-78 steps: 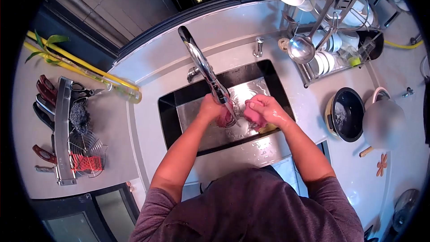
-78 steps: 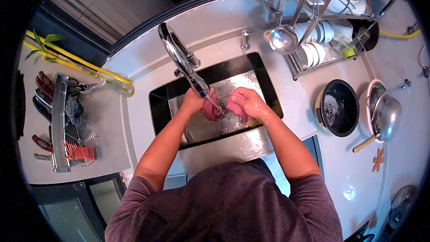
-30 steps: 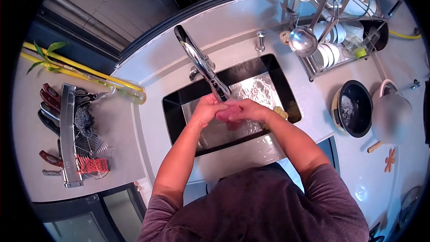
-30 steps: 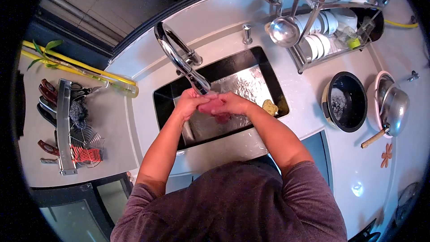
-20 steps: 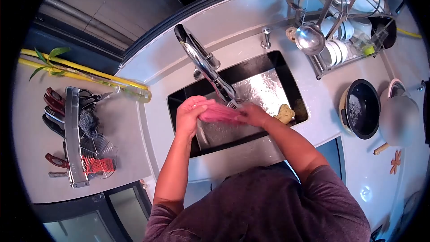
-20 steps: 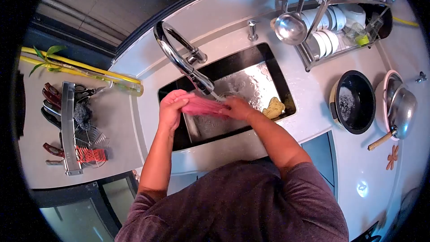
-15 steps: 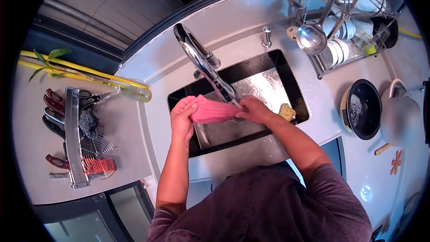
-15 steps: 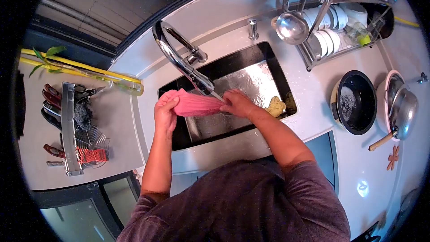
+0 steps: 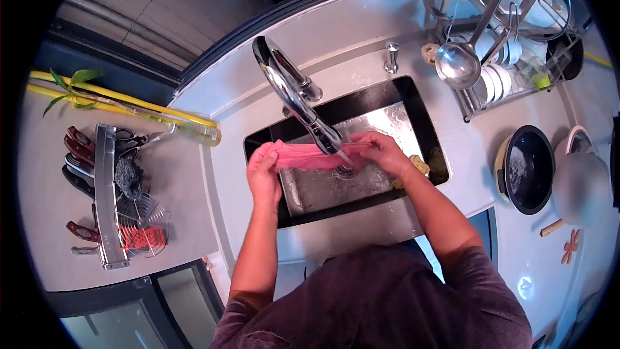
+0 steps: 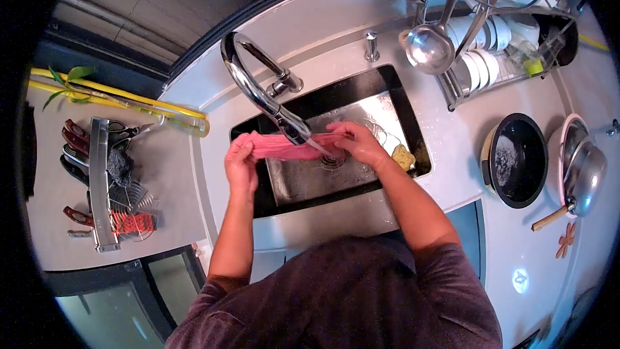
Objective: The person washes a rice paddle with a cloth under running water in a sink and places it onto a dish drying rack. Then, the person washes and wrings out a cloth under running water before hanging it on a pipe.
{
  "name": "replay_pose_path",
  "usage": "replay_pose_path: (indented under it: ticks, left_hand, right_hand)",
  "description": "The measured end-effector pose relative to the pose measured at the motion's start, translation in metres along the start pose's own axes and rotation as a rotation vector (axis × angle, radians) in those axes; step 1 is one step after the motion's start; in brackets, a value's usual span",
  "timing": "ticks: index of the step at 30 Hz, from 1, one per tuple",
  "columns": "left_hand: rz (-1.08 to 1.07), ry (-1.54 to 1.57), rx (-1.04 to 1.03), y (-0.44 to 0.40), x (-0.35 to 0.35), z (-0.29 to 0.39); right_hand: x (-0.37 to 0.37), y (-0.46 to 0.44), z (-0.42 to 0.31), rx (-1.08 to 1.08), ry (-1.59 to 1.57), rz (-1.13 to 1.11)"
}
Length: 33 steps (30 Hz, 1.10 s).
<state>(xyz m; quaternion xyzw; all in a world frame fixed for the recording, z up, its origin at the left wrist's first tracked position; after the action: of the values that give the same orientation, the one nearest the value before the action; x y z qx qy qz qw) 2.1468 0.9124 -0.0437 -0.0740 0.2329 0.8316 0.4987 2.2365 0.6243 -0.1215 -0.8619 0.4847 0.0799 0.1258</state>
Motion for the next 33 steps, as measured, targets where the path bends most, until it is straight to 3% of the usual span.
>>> replay_pose_path:
  ticks: [2,4,5,6,8,10,12,14,15,16,17,18,20,22,23,24,25,26,28,30,31,32,33]
  left_hand:
    - [0.0,0.123,0.062,-0.006,-0.005,-0.039]
    - [0.015,0.191,0.15,-0.014,-0.022,-0.079]
    - [-0.106,0.197,0.195,-0.026,-0.027,-0.107]
    - [-0.282,0.153,0.218,-0.021,-0.057,-0.114]
    - [-0.098,0.269,0.323,-0.065,-0.028,-0.201]
    - [-0.21,0.406,0.444,-0.065,-0.052,-0.237]
    - [-0.319,0.541,0.551,-0.061,-0.077,-0.26]
    - [-0.409,0.666,0.646,-0.054,-0.09,-0.28]
    - [-0.449,0.722,0.692,-0.047,-0.096,-0.284]
    - [-0.035,0.308,0.784,-0.024,-0.101,-0.263]
    - [-0.129,0.312,0.744,-0.029,-0.089,-0.278]
    - [-0.223,0.318,0.7,-0.033,-0.077,-0.291]
    - [-0.099,0.196,0.592,-0.027,-0.079,-0.262]
    - [-0.009,0.113,0.484,-0.021,-0.077,-0.238]
    - [0.014,0.085,0.429,-0.022,-0.072,-0.228]
    - [0.038,0.058,0.373,-0.024,-0.067,-0.219]
    - [-0.004,0.12,0.502,-0.025,-0.063,-0.223]
    - [-0.117,0.309,0.506,-0.028,-0.066,-0.23]
    - [-0.351,0.678,0.497,-0.045,-0.057,-0.262]
    - [-0.6,0.233,0.26,-0.058,-0.064,-0.285]
    - [-0.898,0.477,0.517,-0.055,-0.078,-0.293]
    - [-0.743,0.441,0.643,-0.048,-0.088,-0.279]
    - [-0.578,0.417,0.762,-0.039,-0.097,-0.262]
  right_hand:
    - [-0.013,-0.002,0.005,-0.16,-0.447,0.112]
    - [-0.029,-0.009,0.006,-0.24,-0.35,0.189]
    - [-0.043,-0.009,0.016,-0.256,-0.313,0.27]
    - [-0.056,-0.009,0.016,-0.169,-0.18,0.331]
    - [-0.081,-0.004,0.007,0.084,0.203,0.438]
    - [-0.105,0.008,0.001,0.113,0.684,0.136]
    - [-0.093,0.013,0.043,0.154,1.196,0.169]
    - [-0.061,0.002,0.07,-0.013,1.1,0.193]
    - [-0.028,-0.015,0.08,-0.196,0.747,0.205]
    - [-0.002,-0.026,0.082,-0.256,0.915,0.295]
    - [0.018,-0.025,0.096,-0.095,0.797,0.321]
    - [0.029,-0.025,0.104,0.058,0.906,0.308]
    - [0.043,-0.012,0.115,-0.098,0.614,0.449]
    - [0.048,0.011,0.124,-0.376,-0.236,0.625]
    - [0.042,0.02,0.112,-0.357,-0.449,0.641]
    - [0.029,0.025,0.084,-0.356,-0.368,0.598]
    - [0.008,0.027,0.049,-0.358,-0.287,0.552]
    - [-0.014,0.032,0.033,-0.362,-0.209,0.507]
    - [-0.059,0.028,0.016,-0.002,0.557,0.183]
    - [-0.078,0.016,0.03,0.239,0.986,0.209]
    - [-0.068,0.009,0.046,0.218,0.978,0.25]
    - [-0.058,0.001,0.061,0.197,0.969,0.292]
    - [-0.027,-0.018,0.085,0.032,0.735,0.352]
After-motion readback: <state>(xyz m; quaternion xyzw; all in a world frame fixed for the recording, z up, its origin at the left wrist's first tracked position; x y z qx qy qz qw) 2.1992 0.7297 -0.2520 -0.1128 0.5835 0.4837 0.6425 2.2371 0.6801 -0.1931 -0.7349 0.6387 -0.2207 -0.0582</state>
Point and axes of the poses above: each hand's wrist, its own y-axis away from the middle knuckle, its own x-axis out of the back of the hand, z = x × y, the point moved 6 cm from there along -y, towards the middle knuckle, and after that the axes turned 8 degrees about x, right-handed, at the moved point
